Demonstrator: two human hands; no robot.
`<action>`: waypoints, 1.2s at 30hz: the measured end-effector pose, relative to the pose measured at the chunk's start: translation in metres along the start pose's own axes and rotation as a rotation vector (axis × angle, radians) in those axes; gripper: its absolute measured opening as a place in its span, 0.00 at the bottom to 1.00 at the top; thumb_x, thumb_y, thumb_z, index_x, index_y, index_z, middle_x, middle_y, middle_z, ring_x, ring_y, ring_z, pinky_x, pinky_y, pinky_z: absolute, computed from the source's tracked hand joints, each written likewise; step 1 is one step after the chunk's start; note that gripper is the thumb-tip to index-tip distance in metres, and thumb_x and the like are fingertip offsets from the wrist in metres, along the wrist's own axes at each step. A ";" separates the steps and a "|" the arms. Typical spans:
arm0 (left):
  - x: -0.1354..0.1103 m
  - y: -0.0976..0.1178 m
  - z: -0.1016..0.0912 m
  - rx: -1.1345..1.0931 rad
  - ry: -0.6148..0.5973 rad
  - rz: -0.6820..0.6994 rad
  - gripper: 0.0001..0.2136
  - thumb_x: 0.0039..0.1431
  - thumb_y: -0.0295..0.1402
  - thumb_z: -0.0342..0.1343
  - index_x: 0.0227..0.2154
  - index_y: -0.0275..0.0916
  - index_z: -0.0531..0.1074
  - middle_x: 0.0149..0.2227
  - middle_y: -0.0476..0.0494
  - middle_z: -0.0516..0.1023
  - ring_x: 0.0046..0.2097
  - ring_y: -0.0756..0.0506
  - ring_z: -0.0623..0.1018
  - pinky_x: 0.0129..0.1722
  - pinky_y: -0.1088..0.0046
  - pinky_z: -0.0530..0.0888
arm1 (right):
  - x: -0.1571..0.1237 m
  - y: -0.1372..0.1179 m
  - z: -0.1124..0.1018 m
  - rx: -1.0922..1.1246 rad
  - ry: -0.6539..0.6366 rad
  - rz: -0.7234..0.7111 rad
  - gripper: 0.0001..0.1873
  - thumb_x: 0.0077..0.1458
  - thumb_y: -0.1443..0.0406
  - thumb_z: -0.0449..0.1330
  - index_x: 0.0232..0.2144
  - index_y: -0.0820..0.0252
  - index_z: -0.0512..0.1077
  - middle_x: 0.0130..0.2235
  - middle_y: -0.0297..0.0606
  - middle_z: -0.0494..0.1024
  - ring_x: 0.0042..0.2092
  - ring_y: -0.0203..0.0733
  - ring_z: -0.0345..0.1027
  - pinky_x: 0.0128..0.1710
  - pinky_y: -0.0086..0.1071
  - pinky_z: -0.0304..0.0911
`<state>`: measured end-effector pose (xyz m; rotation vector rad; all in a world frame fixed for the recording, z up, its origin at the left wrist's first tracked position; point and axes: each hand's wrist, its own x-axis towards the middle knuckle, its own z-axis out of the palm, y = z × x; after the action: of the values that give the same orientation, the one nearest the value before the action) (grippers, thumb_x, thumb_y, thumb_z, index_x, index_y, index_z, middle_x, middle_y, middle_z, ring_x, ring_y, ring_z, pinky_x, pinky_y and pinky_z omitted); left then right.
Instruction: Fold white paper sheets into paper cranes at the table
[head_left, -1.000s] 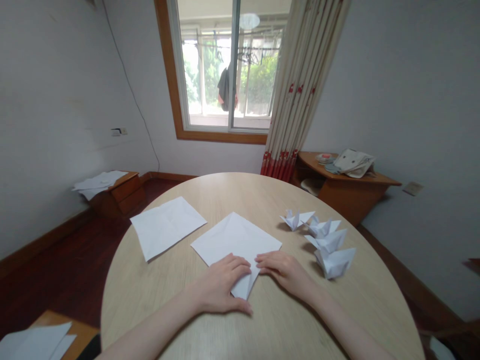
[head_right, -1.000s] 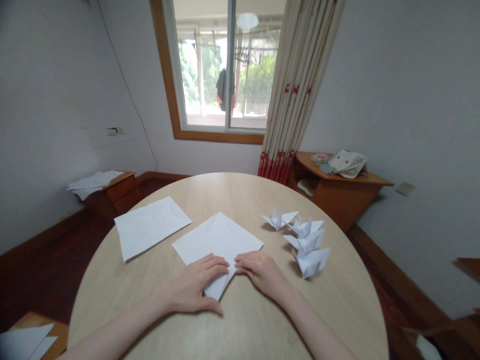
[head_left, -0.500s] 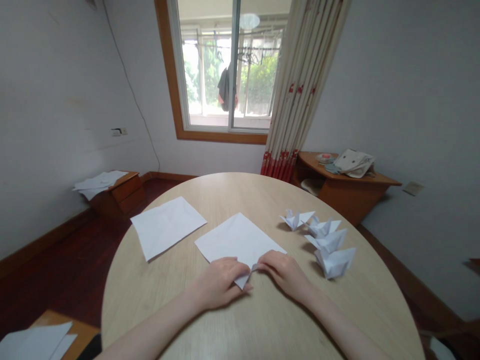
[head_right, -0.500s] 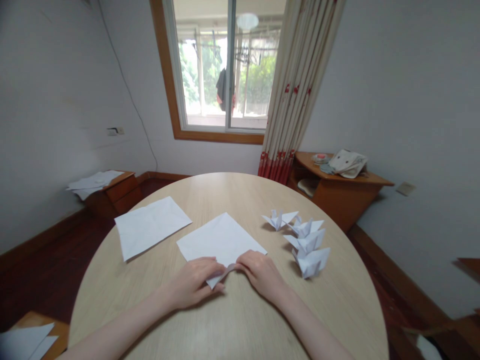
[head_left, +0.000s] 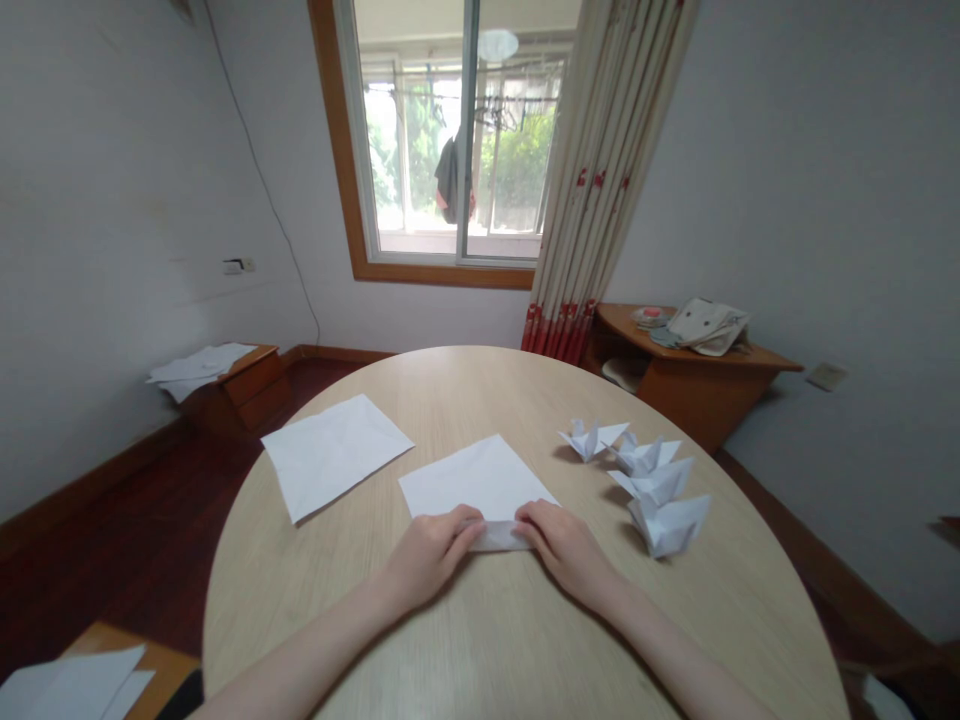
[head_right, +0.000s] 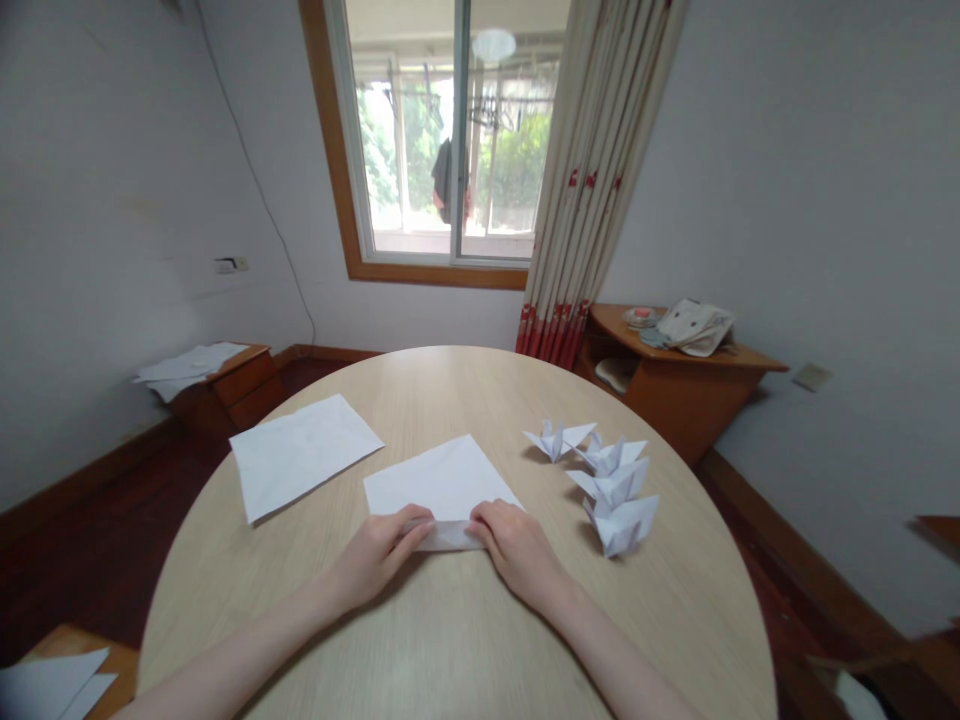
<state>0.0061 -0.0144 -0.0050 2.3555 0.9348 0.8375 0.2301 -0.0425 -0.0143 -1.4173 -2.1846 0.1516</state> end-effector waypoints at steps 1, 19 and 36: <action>0.000 -0.001 0.000 0.000 0.020 -0.019 0.15 0.68 0.38 0.40 0.38 0.39 0.71 0.32 0.47 0.79 0.32 0.47 0.78 0.34 0.75 0.70 | 0.000 0.000 0.001 -0.005 0.002 0.013 0.12 0.66 0.64 0.47 0.32 0.57 0.67 0.31 0.37 0.75 0.34 0.43 0.70 0.34 0.32 0.63; 0.005 0.000 -0.001 0.310 0.220 -0.225 0.08 0.65 0.34 0.44 0.42 0.41 0.66 0.29 0.49 0.77 0.32 0.44 0.79 0.30 0.73 0.69 | -0.001 -0.008 0.006 -0.117 -0.062 0.107 0.10 0.62 0.67 0.51 0.27 0.57 0.64 0.29 0.36 0.73 0.32 0.42 0.67 0.32 0.31 0.57; 0.000 0.002 0.011 0.704 0.070 0.459 0.13 0.63 0.21 0.42 0.31 0.40 0.71 0.38 0.47 0.78 0.46 0.44 0.74 0.61 0.57 0.57 | -0.002 -0.016 0.008 0.050 -0.062 0.100 0.06 0.57 0.70 0.54 0.29 0.57 0.64 0.30 0.35 0.71 0.32 0.40 0.66 0.32 0.31 0.61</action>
<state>0.0146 -0.0182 -0.0114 3.2542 0.8117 0.8526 0.2135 -0.0496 -0.0155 -1.5126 -2.1441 0.2875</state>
